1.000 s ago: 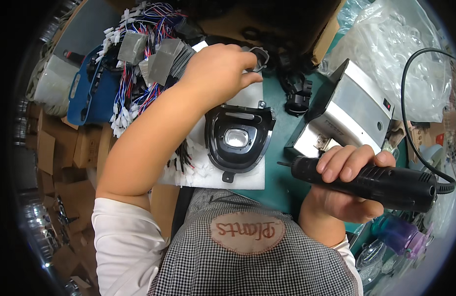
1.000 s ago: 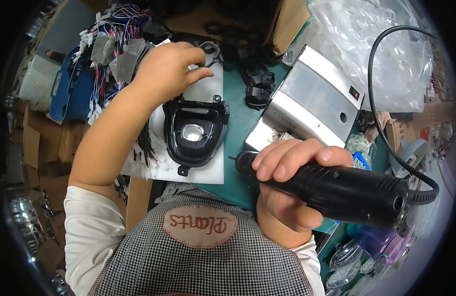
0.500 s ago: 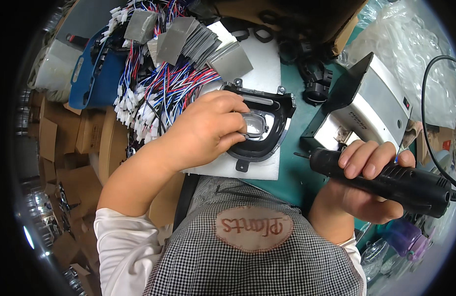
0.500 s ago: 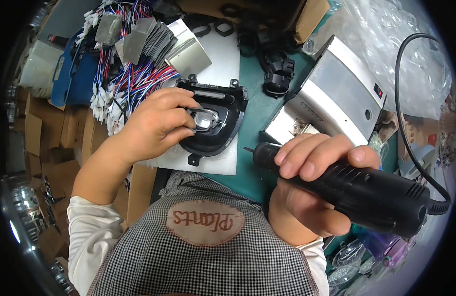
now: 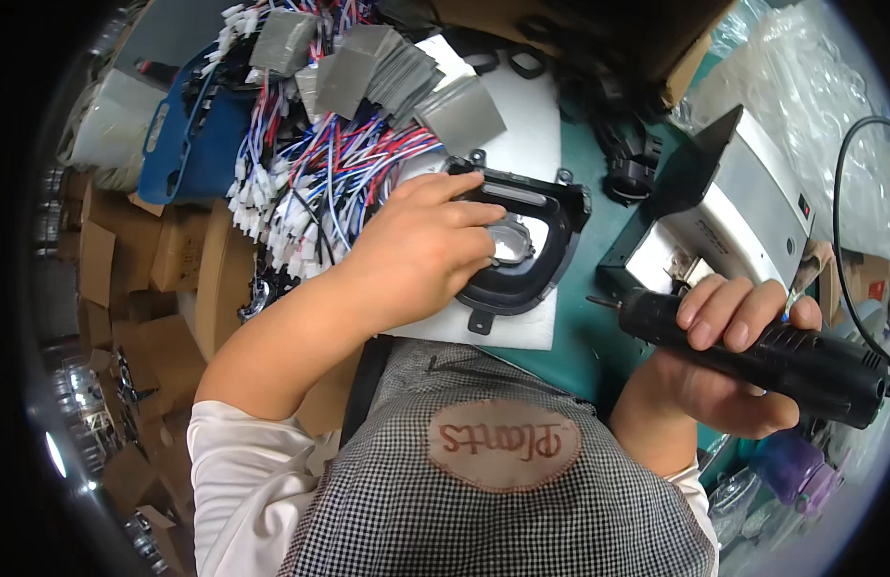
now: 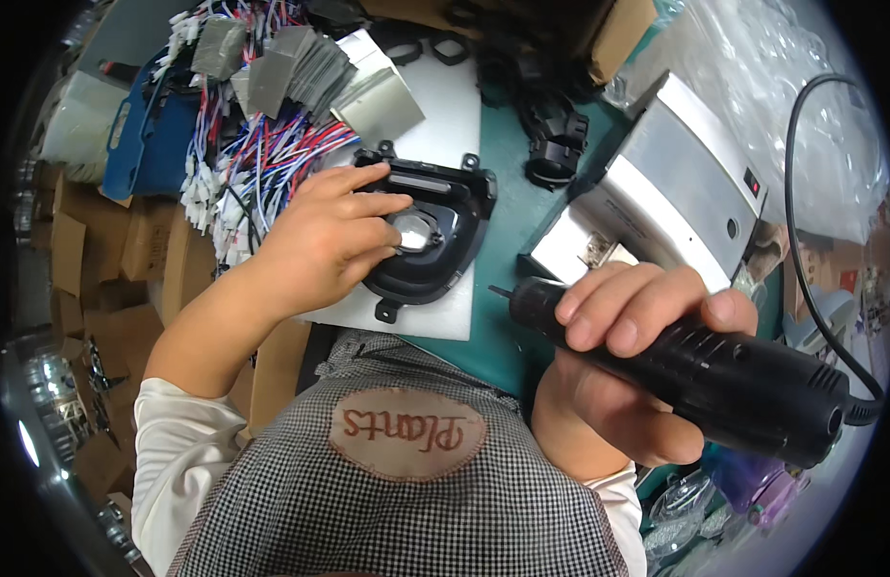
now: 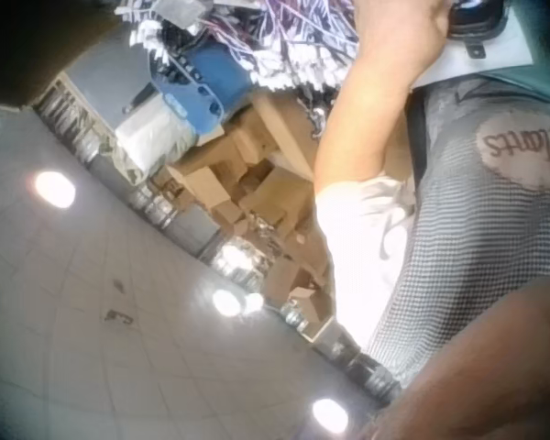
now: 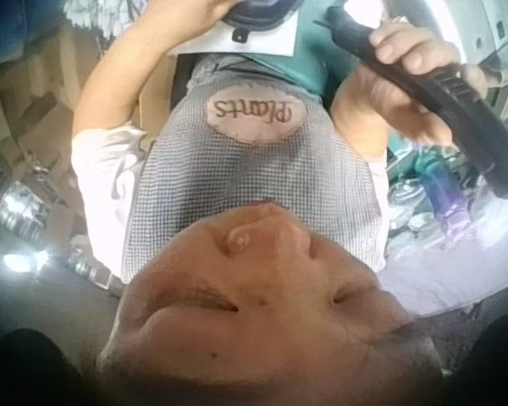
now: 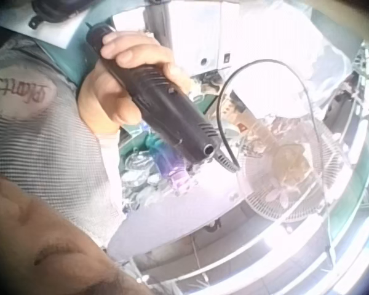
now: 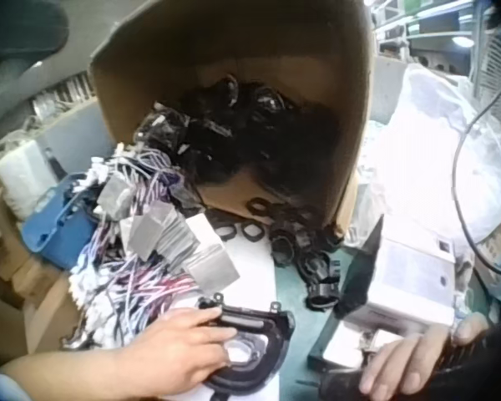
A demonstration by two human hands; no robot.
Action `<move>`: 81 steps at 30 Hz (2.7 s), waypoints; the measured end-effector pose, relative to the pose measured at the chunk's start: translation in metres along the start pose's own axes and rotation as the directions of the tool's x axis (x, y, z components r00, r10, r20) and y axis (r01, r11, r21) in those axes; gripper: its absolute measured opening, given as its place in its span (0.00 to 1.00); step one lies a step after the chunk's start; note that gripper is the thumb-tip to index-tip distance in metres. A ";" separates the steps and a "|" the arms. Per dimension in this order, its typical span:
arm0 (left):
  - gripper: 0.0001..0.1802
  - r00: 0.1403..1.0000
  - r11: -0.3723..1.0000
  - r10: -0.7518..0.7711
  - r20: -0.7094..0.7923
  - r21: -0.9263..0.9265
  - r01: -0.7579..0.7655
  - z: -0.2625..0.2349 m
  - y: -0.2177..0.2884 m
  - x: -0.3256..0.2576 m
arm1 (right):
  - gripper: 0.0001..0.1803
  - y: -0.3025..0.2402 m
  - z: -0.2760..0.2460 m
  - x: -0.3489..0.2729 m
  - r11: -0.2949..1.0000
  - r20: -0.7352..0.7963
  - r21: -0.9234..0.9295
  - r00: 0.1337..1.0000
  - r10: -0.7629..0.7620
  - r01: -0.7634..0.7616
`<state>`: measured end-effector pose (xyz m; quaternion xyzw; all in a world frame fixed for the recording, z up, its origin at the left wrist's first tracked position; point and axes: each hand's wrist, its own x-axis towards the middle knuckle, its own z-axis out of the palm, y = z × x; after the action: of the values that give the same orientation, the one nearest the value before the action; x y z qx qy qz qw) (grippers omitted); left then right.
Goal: The person assembles wiring harnesses into plastic housings, then secures them with screws using an electric screwdriver.
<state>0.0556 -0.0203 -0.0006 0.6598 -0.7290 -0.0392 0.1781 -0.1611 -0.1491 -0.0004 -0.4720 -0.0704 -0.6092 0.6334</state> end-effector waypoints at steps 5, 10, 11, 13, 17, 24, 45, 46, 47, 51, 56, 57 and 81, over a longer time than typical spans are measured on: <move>0.10 0.998 0.999 0.030 0.062 0.018 -0.031 -0.010 0.002 0.000 | 0.43 -0.003 0.002 -0.003 0.999 -0.113 -0.032 0.994 -0.004 0.000; 0.20 0.993 0.991 0.018 -0.116 0.134 -0.002 -0.051 -0.017 0.013 | 0.41 -0.006 0.002 -0.003 0.999 -0.118 -0.035 0.993 0.002 -0.006; 0.22 0.985 0.975 0.003 -0.170 0.219 0.035 -0.061 -0.031 0.017 | 0.41 -0.006 0.002 -0.003 0.999 -0.116 -0.033 0.993 -0.003 -0.001; 0.30 0.979 0.919 -0.090 -0.181 0.365 0.151 -0.081 -0.059 0.021 | 0.40 -0.006 0.001 -0.003 1.000 -0.120 -0.031 0.993 0.000 -0.004; 0.39 0.952 0.764 -0.266 -0.152 0.569 0.304 -0.079 -0.115 0.013 | 0.39 -0.005 0.001 -0.002 1.000 -0.096 -0.021 0.995 0.004 -0.006; 0.44 0.956 0.872 -0.275 -0.102 0.393 0.292 -0.089 -0.136 0.012 | 0.39 -0.002 -0.004 -0.001 0.999 -0.073 -0.045 0.997 -0.026 0.022; 0.58 0.774 0.599 -0.631 -0.050 -0.666 0.445 -0.125 -0.070 -0.035 | 0.42 -0.061 -0.015 0.014 0.918 0.165 -0.336 0.973 -0.161 0.209; 0.62 0.795 0.595 -0.606 -0.017 -0.673 0.439 -0.109 -0.070 -0.032 | 0.42 -0.060 -0.016 0.012 0.908 0.150 -0.356 0.973 -0.176 0.220; 0.64 0.935 0.685 -0.350 -0.055 -0.696 0.216 -0.092 -0.082 -0.035 | 0.42 -0.061 -0.018 0.010 0.898 0.147 -0.380 0.973 -0.178 0.222; 0.67 0.946 0.628 -0.324 0.017 -0.744 0.229 -0.069 -0.071 -0.029 | 0.43 -0.058 -0.023 0.006 0.891 0.109 -0.402 0.977 -0.183 0.211; 0.68 0.949 0.695 -0.308 0.059 -0.668 0.267 -0.063 -0.066 -0.028 | 0.42 -0.054 -0.028 0.007 0.892 0.125 -0.404 0.978 -0.167 0.204; 0.67 0.953 0.705 -0.299 0.051 -0.661 0.257 -0.062 -0.066 -0.029 | 0.41 -0.052 -0.029 0.006 0.892 0.124 -0.406 0.979 -0.164 0.201; 0.38 0.979 0.991 -0.120 -0.163 -0.085 0.107 0.001 -0.007 0.002 | 0.43 0.006 0.027 0.028 0.996 0.395 -0.084 0.916 0.063 -0.032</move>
<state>0.0616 -0.0232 -0.0030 0.6941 -0.6704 -0.0214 0.2612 -0.1358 -0.1515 0.0300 -0.6111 -0.1628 -0.4874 0.6021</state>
